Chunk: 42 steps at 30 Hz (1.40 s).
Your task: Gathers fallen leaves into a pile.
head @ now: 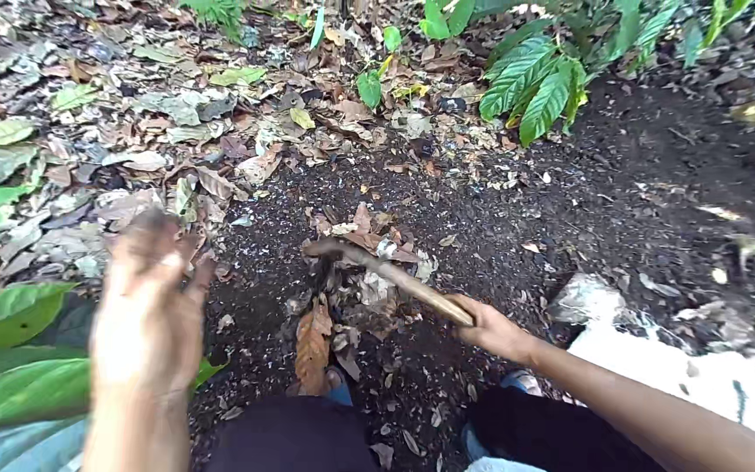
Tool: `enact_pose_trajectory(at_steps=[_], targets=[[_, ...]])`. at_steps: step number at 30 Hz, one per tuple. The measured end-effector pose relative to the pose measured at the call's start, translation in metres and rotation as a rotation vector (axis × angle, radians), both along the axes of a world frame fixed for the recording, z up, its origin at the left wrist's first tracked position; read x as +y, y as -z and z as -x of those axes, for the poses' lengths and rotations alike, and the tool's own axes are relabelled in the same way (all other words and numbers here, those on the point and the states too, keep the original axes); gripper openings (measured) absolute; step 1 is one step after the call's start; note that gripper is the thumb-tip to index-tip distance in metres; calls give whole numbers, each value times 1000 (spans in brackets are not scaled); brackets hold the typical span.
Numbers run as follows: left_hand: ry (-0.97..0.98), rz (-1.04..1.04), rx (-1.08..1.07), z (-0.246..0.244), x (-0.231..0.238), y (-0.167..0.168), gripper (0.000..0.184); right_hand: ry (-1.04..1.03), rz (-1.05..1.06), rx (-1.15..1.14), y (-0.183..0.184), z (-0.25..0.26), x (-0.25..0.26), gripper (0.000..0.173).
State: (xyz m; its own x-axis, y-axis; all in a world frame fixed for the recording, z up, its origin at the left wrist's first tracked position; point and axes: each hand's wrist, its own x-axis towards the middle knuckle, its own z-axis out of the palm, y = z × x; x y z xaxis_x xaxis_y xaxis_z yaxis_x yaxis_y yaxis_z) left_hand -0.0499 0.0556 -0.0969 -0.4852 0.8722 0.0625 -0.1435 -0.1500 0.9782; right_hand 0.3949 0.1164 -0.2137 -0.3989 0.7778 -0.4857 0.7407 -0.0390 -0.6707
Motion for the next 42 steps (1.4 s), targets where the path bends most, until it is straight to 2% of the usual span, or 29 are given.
enact_pose_trajectory(at_steps=[1, 4, 6, 8, 10, 12, 14, 16, 18, 21, 23, 27, 30, 32, 33, 37, 42], targets=[[-4, 178, -29, -9, 2, 22, 52, 97, 52, 104, 4, -8, -9, 61], [79, 585, -17, -31, 6, 113, 64, 319, 233, 277, 11, -7, -7, 72], [152, 757, 100, -45, 4, 177, 75, 473, 220, 356, 26, 8, 11, 68], [133, 882, 257, -50, 3, 233, 84, 639, 195, 439, 50, 23, 34, 57], [84, 967, 366, -50, 0, 270, 92, 848, 220, 535, 79, 29, 56, 48], [-9, 1010, 330, -54, 3, 287, 96, 1072, 265, 632, 109, 26, 74, 43], [-63, 1046, 247, -62, 11, 296, 99, 1286, 311, 726, 141, 22, 81, 39], [-77, 1055, 151, -75, 25, 301, 101, 1374, 331, 763, 178, 22, 72, 36], [-72, 966, 66, -91, 43, 311, 102, 1308, 357, 720, 203, 38, 47, 42], [-13, 873, 84, -110, 74, 319, 103, 1086, 501, 622, 207, 75, 11, 60], [19, 882, 129, -113, 95, 315, 104, 939, 571, 570, 204, 86, 3, 68], [117, 934, 212, -120, 120, 312, 102, 662, 677, 459, 190, 72, 1, 72], [165, 921, 152, -145, 128, 306, 108, 529, 752, 390, 173, 68, -7, 60], [151, 884, 56, -165, 131, 303, 111, 574, 732, 425, 162, 73, -17, 28], [131, 859, 15, -174, 130, 301, 110, 605, 733, 470, 157, 76, -23, 23], [126, 749, -51, -205, 128, 285, 106, 719, 727, 517, 122, 72, -38, 21], [160, 649, -50, -238, 129, 230, 104, 723, 612, 567, 72, 43, -44, 19]])
